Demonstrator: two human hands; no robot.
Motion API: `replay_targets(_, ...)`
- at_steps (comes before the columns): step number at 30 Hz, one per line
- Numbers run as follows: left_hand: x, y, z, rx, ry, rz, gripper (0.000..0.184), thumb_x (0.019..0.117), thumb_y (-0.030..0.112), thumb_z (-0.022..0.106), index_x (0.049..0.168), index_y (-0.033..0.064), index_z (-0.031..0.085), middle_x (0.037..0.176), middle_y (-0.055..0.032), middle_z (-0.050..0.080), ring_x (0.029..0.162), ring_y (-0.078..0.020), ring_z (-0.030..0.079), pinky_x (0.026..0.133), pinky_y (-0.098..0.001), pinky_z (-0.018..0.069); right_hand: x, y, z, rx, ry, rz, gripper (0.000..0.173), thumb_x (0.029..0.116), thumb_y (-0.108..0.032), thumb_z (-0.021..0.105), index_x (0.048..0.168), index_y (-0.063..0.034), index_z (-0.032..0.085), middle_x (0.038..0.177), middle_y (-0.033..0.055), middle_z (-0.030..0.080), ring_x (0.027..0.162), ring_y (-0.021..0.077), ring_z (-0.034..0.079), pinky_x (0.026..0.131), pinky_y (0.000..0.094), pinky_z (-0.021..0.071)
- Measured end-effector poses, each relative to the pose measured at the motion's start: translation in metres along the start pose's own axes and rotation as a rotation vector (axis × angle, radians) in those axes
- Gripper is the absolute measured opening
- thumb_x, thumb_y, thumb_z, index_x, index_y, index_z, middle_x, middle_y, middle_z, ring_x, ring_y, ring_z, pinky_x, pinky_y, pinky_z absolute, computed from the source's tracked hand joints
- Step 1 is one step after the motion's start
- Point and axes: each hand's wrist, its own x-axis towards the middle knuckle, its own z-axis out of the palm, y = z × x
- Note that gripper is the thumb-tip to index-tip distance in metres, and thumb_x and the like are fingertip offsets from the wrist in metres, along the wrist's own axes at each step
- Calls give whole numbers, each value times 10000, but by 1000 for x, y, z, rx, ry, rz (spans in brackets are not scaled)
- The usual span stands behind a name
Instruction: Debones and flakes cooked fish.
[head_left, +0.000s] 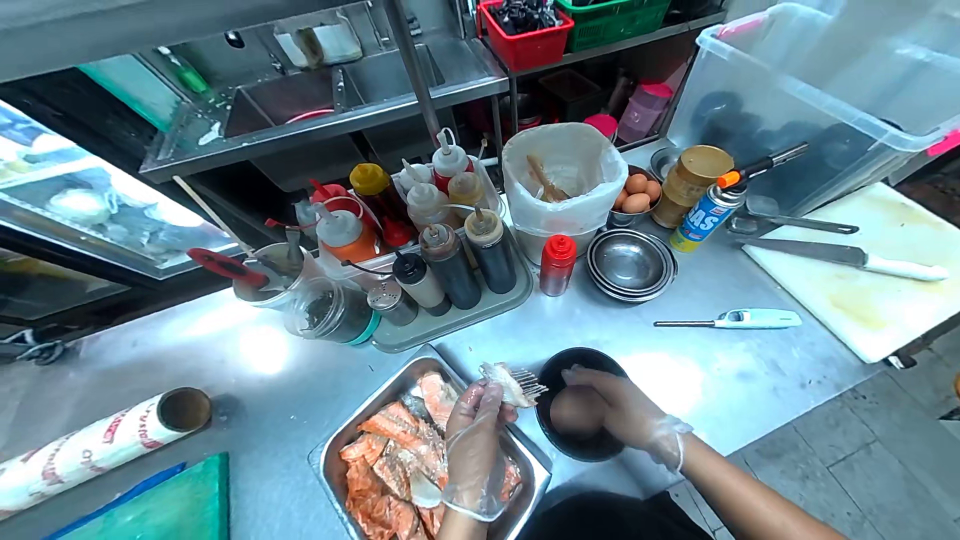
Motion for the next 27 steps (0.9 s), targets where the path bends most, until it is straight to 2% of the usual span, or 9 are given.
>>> replay_targets(2,-3,0,-4,8,1,-22,118,1009,1,560,1058,-81,629,784,-146,661,610,-178,634,588,-296,576,-5,-9,-8,67,99,23,360,1006,-120,481,1294,-141,696,1265,24,705,1153,99,660,1036,345,526)
replay_targets(5,-3,-1,-5,-5,12,-55,120,1015,1,557,1076,-81,619,781,-150,657,608,-182,633,579,-300,573,-7,-15,-12,128,193,-12,273,1016,-198,521,1190,-142,723,1084,-13,735,953,66,695,888,305,582)
replay_targets(7,-2,-1,-2,-22,7,-63,116,1015,-3,553,1071,-78,621,777,-146,658,604,-179,633,578,-299,573,-6,-11,-5,111,164,-60,265,1012,-189,521,1172,-126,724,1112,7,728,1011,86,692,934,312,577)
replay_targets(9,-2,1,2,-44,-8,-67,121,1017,-1,543,1067,-75,624,773,-139,658,603,-175,634,582,-299,575,-4,-6,-4,14,-83,-24,314,1029,-174,495,1242,-93,711,1298,79,680,1243,164,618,1100,384,478)
replay_targets(11,-1,7,11,-80,-21,-90,112,1021,-1,530,1051,-68,615,781,-137,659,617,-178,637,594,-305,579,-6,1,0,6,-136,-40,331,1025,-163,482,1256,-88,707,1420,97,616,1390,173,512,1188,369,394)
replay_targets(15,17,41,57,-95,-173,-97,178,1060,102,492,1123,-19,606,891,-129,674,743,-178,658,727,-340,590,-12,4,-5,247,9,-46,279,1027,-230,529,1193,-114,722,1237,27,699,1139,82,647,1013,310,524)
replay_targets(19,60,93,142,-108,-395,-38,232,1071,181,500,1244,45,576,1044,-80,662,894,-168,662,849,-348,578,-13,3,-9,244,22,-56,294,1018,-224,521,1204,-110,719,1269,30,696,1171,84,639,1033,309,513)
replay_targets(23,116,125,213,-29,-439,-46,300,1066,221,535,1292,26,570,1024,-80,656,821,-150,658,762,-294,578,-22,-2,-12,244,24,-80,294,1017,-238,526,1200,-123,725,1244,23,700,1136,76,648,1001,297,527)
replay_targets(27,121,115,195,99,-361,-22,314,1065,240,534,1296,32,580,1050,-88,666,833,-162,669,771,-316,582,-30,10,-13,303,64,-59,285,1010,-249,536,1185,-134,729,1214,4,713,1102,75,666,978,311,549)
